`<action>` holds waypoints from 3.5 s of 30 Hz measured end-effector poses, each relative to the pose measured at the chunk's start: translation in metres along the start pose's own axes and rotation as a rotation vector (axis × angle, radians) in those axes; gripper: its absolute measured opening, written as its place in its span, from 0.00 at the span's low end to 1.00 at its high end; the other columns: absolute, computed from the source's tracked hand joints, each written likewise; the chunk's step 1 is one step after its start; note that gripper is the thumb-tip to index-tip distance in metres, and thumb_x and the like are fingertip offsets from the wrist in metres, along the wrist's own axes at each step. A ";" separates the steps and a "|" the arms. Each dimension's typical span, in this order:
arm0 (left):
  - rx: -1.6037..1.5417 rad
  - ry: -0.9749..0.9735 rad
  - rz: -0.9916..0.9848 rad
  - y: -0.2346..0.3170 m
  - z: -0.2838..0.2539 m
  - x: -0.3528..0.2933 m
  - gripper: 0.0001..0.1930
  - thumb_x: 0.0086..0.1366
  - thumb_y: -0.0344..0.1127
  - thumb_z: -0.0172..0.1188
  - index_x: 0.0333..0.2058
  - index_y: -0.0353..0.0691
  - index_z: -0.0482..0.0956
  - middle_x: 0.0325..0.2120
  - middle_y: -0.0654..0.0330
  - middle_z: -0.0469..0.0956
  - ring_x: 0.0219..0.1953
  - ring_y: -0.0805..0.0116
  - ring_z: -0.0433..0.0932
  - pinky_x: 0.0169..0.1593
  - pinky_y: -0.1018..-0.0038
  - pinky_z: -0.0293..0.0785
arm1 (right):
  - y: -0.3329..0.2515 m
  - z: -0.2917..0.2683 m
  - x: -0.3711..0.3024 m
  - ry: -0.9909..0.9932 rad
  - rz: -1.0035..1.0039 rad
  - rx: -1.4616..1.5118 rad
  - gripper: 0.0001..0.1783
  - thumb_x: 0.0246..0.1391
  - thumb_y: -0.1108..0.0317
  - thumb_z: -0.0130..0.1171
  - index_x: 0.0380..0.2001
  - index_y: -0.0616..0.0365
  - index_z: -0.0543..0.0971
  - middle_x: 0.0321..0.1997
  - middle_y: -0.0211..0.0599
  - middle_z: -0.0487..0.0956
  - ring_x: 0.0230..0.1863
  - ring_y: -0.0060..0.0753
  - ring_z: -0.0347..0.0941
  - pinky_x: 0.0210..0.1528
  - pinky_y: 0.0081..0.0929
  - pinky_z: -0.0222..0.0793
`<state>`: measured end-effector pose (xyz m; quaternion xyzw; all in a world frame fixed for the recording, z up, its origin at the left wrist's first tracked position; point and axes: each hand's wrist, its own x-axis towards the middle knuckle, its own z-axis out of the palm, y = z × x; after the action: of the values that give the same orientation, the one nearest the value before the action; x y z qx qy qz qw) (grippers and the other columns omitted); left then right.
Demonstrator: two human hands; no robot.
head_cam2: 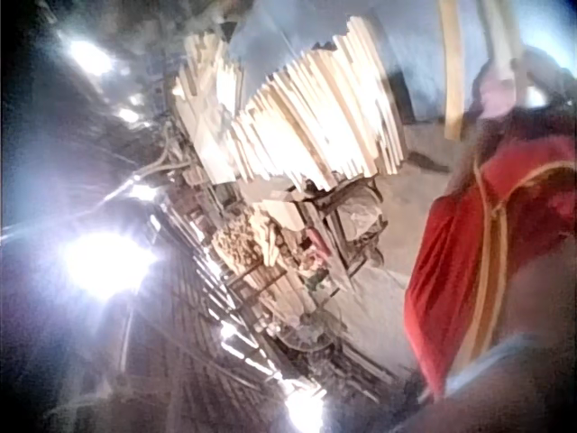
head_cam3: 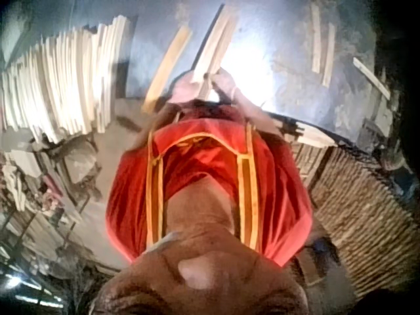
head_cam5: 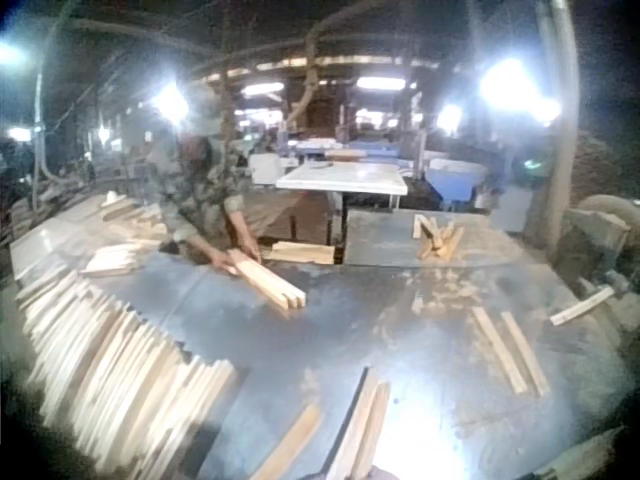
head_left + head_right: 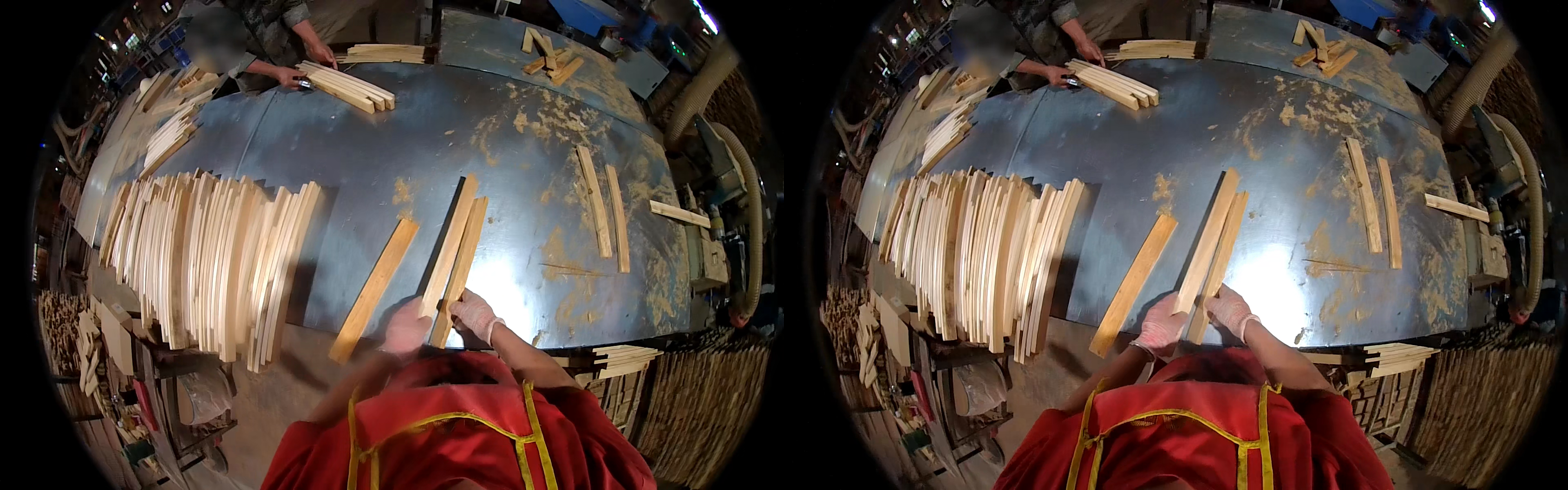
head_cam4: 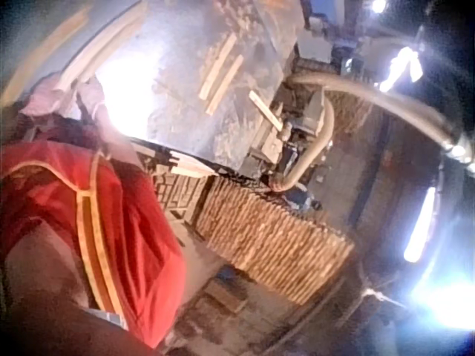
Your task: The person sorts and stacks thin wooden slats on a large metal table in a workshop. They pick up individual pieces, inspect them, and place them into a growing pile, occasionally moving other pieces aside to maintain order.
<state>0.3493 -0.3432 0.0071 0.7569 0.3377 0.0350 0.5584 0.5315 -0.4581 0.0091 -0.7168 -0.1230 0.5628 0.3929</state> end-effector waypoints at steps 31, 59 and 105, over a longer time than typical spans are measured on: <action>0.449 0.430 -0.081 0.019 -0.118 -0.047 0.24 0.68 0.40 0.60 0.61 0.38 0.77 0.44 0.42 0.84 0.47 0.43 0.84 0.49 0.54 0.81 | -0.057 0.012 0.030 -0.217 -0.185 0.684 0.18 0.61 0.68 0.68 0.51 0.54 0.73 0.40 0.33 0.78 0.39 0.34 0.78 0.46 0.36 0.80; 0.181 -0.099 -0.051 0.076 -0.083 -0.020 0.33 0.69 0.52 0.55 0.68 0.43 0.67 0.54 0.41 0.78 0.54 0.40 0.79 0.59 0.52 0.75 | -0.039 -0.028 0.010 0.091 -0.294 0.670 0.23 0.65 0.74 0.60 0.62 0.65 0.72 0.51 0.48 0.83 0.46 0.40 0.82 0.52 0.36 0.81; 0.373 0.602 -0.172 0.040 -0.082 -0.004 0.39 0.64 0.50 0.63 0.69 0.38 0.64 0.54 0.42 0.78 0.51 0.38 0.80 0.55 0.51 0.79 | -0.075 0.062 -0.008 -0.282 -0.366 0.177 0.34 0.68 0.56 0.61 0.73 0.56 0.67 0.53 0.41 0.81 0.50 0.33 0.79 0.51 0.28 0.78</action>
<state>0.3294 -0.2840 0.0738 0.7703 0.5501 0.1467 0.2872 0.4923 -0.3873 0.0635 -0.5597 -0.2548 0.5854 0.5284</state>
